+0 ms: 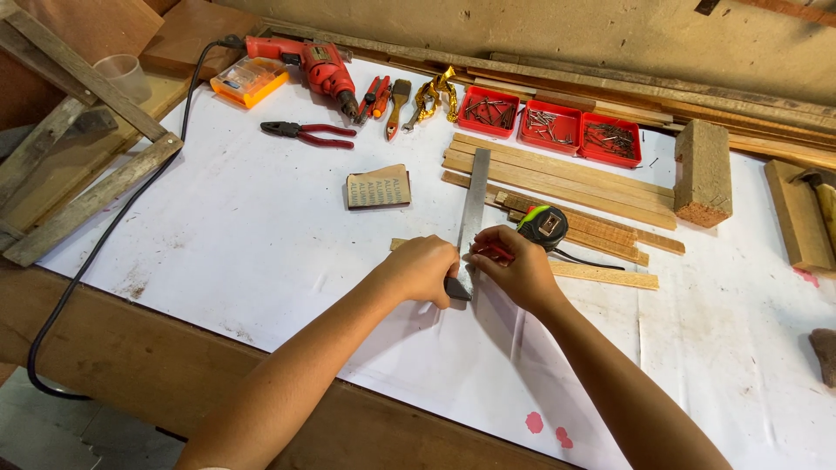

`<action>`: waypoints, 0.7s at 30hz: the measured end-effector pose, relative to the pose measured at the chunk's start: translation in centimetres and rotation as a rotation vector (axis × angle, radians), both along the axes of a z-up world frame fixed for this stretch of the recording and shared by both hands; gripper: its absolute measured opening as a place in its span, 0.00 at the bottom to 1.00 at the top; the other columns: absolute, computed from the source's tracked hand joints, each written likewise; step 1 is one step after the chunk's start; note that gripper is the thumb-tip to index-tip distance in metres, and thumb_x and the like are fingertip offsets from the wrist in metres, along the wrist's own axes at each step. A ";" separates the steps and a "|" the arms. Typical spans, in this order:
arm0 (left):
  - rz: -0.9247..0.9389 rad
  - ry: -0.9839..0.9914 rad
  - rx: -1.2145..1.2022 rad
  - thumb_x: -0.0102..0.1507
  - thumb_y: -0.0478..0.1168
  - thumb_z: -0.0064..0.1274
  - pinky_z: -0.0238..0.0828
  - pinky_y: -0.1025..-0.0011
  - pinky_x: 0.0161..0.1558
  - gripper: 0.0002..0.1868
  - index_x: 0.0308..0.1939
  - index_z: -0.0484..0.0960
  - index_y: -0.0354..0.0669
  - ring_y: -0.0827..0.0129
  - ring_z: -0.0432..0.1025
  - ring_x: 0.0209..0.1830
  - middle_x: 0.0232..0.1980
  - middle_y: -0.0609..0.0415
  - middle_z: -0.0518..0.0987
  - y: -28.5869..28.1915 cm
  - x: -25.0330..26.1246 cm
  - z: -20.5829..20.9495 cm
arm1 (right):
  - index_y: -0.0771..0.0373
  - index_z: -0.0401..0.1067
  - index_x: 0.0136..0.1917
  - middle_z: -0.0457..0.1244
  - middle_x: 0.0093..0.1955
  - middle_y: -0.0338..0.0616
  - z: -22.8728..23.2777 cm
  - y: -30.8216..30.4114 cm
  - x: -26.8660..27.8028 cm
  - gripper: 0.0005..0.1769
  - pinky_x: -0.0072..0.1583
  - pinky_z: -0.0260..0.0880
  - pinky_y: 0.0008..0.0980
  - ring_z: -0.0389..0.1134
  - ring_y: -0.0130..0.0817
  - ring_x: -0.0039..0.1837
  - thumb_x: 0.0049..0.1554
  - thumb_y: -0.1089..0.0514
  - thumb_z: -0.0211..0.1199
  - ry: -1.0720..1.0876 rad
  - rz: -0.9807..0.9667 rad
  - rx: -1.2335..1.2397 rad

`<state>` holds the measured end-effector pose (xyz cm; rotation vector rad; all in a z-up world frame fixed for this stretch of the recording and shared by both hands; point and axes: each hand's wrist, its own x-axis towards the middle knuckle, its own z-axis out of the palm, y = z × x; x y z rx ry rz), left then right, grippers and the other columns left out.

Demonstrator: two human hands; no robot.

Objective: Measuring and marking wooden strips on a workbench using a tape measure and pencil.

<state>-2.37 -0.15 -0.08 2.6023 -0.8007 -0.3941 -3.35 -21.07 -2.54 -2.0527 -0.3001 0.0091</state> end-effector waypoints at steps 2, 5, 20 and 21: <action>0.000 -0.008 -0.015 0.39 0.39 0.72 0.77 0.63 0.37 0.22 0.36 0.85 0.41 0.58 0.79 0.34 0.35 0.50 0.84 0.0 -0.1 0.6 | 0.66 0.72 0.56 0.71 0.53 0.42 -0.7 -0.1 0.3 0.17 0.59 0.76 0.28 0.73 0.27 0.56 0.54 0.62 0.71 0.016 0.000 0.074; -0.008 -0.013 -0.038 0.40 0.38 0.72 0.77 0.62 0.39 0.22 0.37 0.85 0.40 0.57 0.79 0.36 0.36 0.49 0.84 -0.2 -0.2 1.1 | 0.66 0.72 0.56 0.70 0.55 0.41 -0.7 -0.4 0.2 0.17 0.61 0.75 0.28 0.73 0.27 0.58 0.53 0.66 0.70 0.022 -0.001 0.166; -0.020 -0.062 -0.112 0.40 0.37 0.71 0.76 0.60 0.40 0.22 0.36 0.82 0.39 0.55 0.78 0.37 0.37 0.48 0.83 -0.7 -0.6 3.3 | 0.67 0.71 0.57 0.70 0.55 0.41 0.0 -1.5 0.6 0.17 0.63 0.75 0.29 0.72 0.27 0.59 0.55 0.70 0.68 -0.028 0.031 0.308; 0.002 -0.058 -0.098 0.40 0.37 0.71 0.76 0.60 0.39 0.22 0.36 0.81 0.39 0.55 0.78 0.37 0.37 0.48 0.83 0.2 -0.6 3.5 | 0.67 0.71 0.58 0.70 0.55 0.41 -0.4 -0.7 1.1 0.17 0.63 0.75 0.29 0.72 0.27 0.59 0.55 0.71 0.68 -0.035 0.057 0.321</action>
